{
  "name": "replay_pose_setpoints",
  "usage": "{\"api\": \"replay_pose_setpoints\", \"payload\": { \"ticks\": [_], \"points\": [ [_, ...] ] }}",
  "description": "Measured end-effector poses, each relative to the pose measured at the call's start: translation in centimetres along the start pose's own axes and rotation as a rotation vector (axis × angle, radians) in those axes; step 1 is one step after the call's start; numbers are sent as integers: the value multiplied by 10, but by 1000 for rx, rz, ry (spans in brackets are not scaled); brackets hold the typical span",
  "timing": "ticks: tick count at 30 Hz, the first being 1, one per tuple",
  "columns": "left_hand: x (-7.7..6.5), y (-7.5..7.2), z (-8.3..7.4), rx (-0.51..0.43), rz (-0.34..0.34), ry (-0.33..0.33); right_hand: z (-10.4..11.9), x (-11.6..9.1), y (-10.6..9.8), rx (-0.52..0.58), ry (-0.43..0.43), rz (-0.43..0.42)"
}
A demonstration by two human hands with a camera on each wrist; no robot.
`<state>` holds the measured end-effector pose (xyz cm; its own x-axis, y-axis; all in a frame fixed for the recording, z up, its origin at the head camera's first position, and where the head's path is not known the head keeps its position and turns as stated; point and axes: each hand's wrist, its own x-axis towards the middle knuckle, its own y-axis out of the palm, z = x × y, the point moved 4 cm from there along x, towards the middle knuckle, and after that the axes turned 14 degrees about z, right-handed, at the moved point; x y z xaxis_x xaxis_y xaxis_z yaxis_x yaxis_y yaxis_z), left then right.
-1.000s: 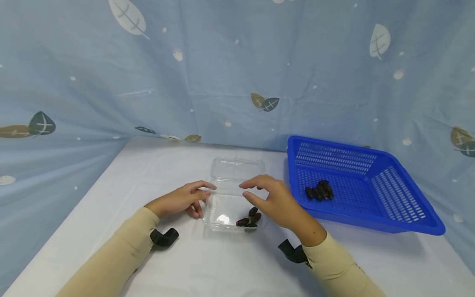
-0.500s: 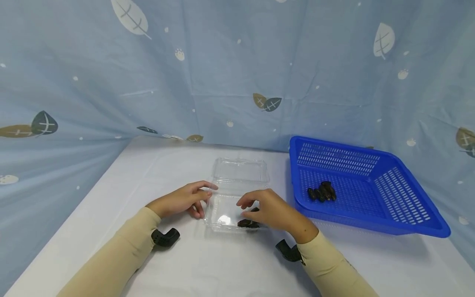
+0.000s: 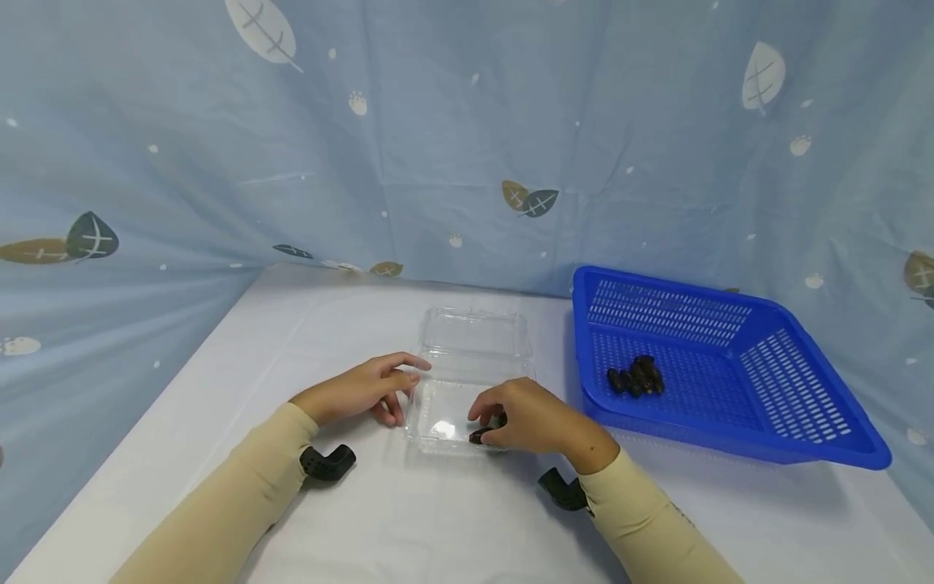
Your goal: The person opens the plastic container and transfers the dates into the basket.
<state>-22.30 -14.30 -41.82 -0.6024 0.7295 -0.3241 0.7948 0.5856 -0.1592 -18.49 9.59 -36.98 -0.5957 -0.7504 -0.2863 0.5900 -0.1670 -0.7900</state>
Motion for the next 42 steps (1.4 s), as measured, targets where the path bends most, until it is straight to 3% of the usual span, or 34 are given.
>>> {"api": "replay_pose_setpoints", "payload": {
  "ticks": [14,29,34,42],
  "points": [
    [3,-1,1,-12,2,4,-1,0,1,-46,43,-3],
    [2,1,4,7,2,11,0,-2,2,2,55,-71],
    [3,2,5,9,1,12,11,-10,-7,6,-8,-191],
    [0,-1,2,11,2,15,25,-41,-39,-85,-152,-546]
  ]
}}
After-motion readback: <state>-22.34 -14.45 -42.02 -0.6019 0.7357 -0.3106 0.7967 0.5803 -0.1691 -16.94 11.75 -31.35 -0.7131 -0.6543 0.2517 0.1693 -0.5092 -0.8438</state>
